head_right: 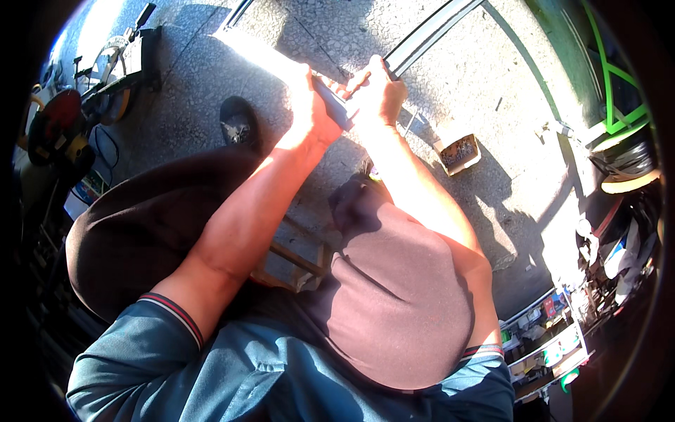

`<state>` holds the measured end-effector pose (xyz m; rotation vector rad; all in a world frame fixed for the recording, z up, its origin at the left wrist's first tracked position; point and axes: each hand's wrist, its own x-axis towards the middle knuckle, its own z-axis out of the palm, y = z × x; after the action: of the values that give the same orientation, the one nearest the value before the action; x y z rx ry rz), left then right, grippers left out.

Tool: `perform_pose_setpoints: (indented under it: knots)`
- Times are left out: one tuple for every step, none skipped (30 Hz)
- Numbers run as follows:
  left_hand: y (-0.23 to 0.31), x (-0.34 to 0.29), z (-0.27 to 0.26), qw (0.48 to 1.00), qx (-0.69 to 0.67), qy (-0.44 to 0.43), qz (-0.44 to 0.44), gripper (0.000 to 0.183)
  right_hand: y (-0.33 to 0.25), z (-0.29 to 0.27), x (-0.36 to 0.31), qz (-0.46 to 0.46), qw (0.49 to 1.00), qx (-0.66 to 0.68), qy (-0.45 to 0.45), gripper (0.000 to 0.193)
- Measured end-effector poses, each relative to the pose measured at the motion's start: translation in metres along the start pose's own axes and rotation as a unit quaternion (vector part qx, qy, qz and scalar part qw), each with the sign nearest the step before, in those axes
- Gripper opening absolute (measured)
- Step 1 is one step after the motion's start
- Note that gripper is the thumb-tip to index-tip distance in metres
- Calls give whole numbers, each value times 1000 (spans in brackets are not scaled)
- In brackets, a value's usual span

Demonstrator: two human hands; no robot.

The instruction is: The person assembles a rectangular metal frame by fitting corner joints and securing them with screws using a power drill.

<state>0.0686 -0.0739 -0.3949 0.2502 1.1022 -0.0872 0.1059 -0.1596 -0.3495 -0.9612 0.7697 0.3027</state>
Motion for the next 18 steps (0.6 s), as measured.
perform_pose_setpoints:
  knots:
    - [-1,3,-6,1000,-1,5,1,49,3,-1,0,1,1000,-15,7,38]
    - [-3,6,-11,1000,-2,10,1,50,6,-3,0,2,999,-29,14,39]
    - [-4,8,-13,1000,-2,13,0,50,10,-7,1,-2,1000,-19,-5,42]
    - [-5,11,-14,1000,1,26,-3,50,12,-10,3,-4,1000,-24,-9,43]
    - [-6,14,-14,999,5,40,-7,50,14,-12,5,-6,1000,-28,-12,44]
    - [-9,13,-14,998,8,56,-14,50,16,-17,3,-7,999,-34,-11,44]
    - [-8,12,-12,998,-1,59,-9,50,21,-22,8,-11,998,-69,1,46]
    - [-9,13,-17,999,0,50,-11,50,25,-25,10,-26,995,-91,-5,47]
    - [-6,19,-22,999,-2,37,-6,50,28,-24,11,-18,996,-82,-16,46]
    - [-2,25,-28,1000,-3,25,0,50,32,-23,13,-10,997,-72,-28,46]
    - [-1,29,-33,1000,2,12,-1,51,33,-24,14,2,997,-77,-14,44]
    - [-1,33,-38,999,29,28,7,50,35,-25,14,16,997,-82,0,44]
    - [1,38,-44,997,56,44,16,49,39,-26,16,31,996,-86,13,43]
    - [-4,38,-39,995,81,49,15,49,40,-44,26,31,990,-137,19,43]
    - [-6,41,-39,992,109,60,19,48,53,-72,44,38,982,-183,25,44]
    - [1,44,-48,978,187,83,33,48,58,-72,44,55,972,-227,25,46]
    - [9,47,-58,958,264,104,47,48,62,-72,44,63,939,-322,104,54]
    - [14,50,-67,931,339,122,53,49,62,-87,51,87,942,-325,-3,55]
